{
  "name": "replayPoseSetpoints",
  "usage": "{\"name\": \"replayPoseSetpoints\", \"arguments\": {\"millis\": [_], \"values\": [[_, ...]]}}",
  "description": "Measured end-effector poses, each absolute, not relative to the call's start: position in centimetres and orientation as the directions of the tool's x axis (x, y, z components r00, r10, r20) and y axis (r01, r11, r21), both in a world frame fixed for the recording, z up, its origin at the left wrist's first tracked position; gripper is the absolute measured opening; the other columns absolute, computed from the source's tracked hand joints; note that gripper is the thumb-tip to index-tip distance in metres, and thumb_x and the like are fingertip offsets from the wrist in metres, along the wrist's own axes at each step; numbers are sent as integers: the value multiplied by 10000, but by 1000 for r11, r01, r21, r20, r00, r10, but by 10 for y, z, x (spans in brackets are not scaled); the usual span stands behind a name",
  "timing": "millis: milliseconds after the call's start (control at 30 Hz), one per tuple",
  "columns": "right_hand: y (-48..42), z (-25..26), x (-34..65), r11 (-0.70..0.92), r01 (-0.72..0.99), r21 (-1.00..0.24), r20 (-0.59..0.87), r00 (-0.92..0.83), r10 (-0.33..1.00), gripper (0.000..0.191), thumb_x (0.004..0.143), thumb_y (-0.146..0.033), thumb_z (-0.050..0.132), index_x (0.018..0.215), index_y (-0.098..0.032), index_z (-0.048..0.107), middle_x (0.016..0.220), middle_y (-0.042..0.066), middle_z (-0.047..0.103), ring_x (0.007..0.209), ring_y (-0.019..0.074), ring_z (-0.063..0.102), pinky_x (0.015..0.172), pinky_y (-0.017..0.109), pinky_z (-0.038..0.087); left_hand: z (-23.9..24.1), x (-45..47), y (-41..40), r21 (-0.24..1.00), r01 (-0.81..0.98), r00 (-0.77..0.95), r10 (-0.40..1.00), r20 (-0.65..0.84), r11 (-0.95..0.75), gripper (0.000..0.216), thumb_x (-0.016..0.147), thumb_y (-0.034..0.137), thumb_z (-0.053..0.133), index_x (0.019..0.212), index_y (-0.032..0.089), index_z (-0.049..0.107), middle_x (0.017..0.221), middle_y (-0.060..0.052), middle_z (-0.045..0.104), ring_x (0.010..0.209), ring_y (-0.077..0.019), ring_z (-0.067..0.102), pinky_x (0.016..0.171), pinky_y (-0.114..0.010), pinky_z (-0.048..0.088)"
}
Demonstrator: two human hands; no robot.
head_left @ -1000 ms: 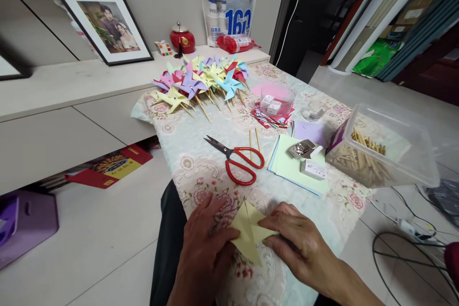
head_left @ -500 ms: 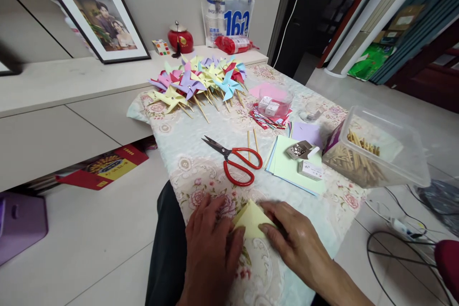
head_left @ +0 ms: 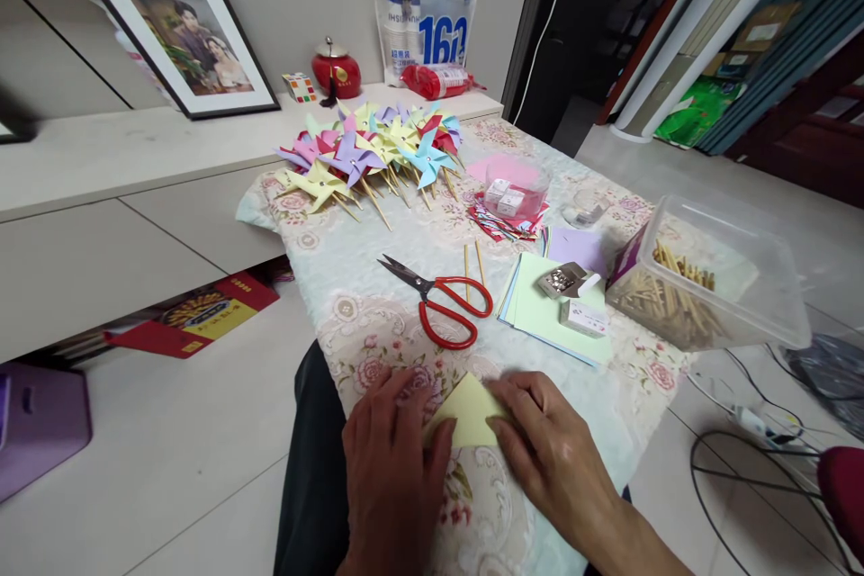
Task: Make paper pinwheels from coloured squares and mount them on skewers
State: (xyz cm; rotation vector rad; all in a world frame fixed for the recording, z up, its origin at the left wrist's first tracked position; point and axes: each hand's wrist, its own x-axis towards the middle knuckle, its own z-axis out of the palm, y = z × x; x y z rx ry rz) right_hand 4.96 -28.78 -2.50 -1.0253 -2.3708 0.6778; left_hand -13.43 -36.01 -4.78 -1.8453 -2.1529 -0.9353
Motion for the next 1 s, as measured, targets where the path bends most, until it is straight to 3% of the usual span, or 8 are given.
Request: {"name": "replayPoseSetpoints", "arguments": {"millis": [100,200,300,400,533,700,833,1000], "values": [[-289,-26,48,679,513,-524,298,-636,711,322,945,-85,496,1242,-174,582,1081,127,585,964,252,558,788,402,521,-49,-130,-369,261,950,-11,818,575,-171,345,872,97,566,1202,186,619,1214,-96,692,1257,-299,559,1094,-479,372],[-291,-26,47,743,505,-440,338,-673,658,239,942,-64,495,1106,-161,639,975,108,636,861,240,548,720,394,476,-51,-120,-377,192,928,150,790,595,-321,302,874,111,573,1163,125,660,1148,-90,738,1209,-271,607,1154,-419,317],[-294,-24,47,773,497,-394,334,-706,624,234,971,-100,467,1095,-158,656,937,95,668,842,241,558,710,392,441,-55,-112,-381,143,933,191,793,579,-329,304,900,241,566,1129,78,682,1135,-122,746,1133,-261,653,1170,-381,296],[-299,-19,51,810,487,-328,341,-738,582,280,1002,-136,427,1174,-135,648,1031,105,705,955,257,587,836,425,429,-61,-107,-382,143,938,183,802,568,-315,380,923,344,517,1135,77,685,1176,-139,732,1140,-268,650,1189,-399,264],[-307,-15,62,846,510,-154,301,-792,531,326,1004,-272,482,1270,-150,625,1241,84,702,1169,291,558,993,445,352,-68,-103,-384,178,939,138,799,586,-293,400,930,381,501,1135,92,686,1190,-139,726,1185,-276,619,1208,-434,221],[-309,-16,75,873,487,9,247,-847,470,406,966,-374,548,1319,-180,603,1399,75,614,1280,338,496,1045,507,288,-70,-104,-387,116,941,203,806,556,-317,418,931,386,505,1179,93,670,1245,-148,698,1235,-282,577,1213,-455,196],[-306,-16,81,888,457,49,212,-874,438,395,961,-362,568,1311,-183,609,1399,72,615,1283,335,501,1055,525,263,-67,-109,-388,103,941,218,812,541,-322,465,935,423,476,1170,76,676,1231,-157,700,1223,-272,572,1216,-432,177],[-305,-19,96,871,491,-9,220,-849,480,366,966,-348,575,1301,-205,616,1400,65,615,1256,311,544,1044,512,334,-59,-119,-391,80,936,246,799,548,-344,402,934,380,483,1110,88,697,1158,-140,734,1141,-241,618,1214,-387,188]]}}
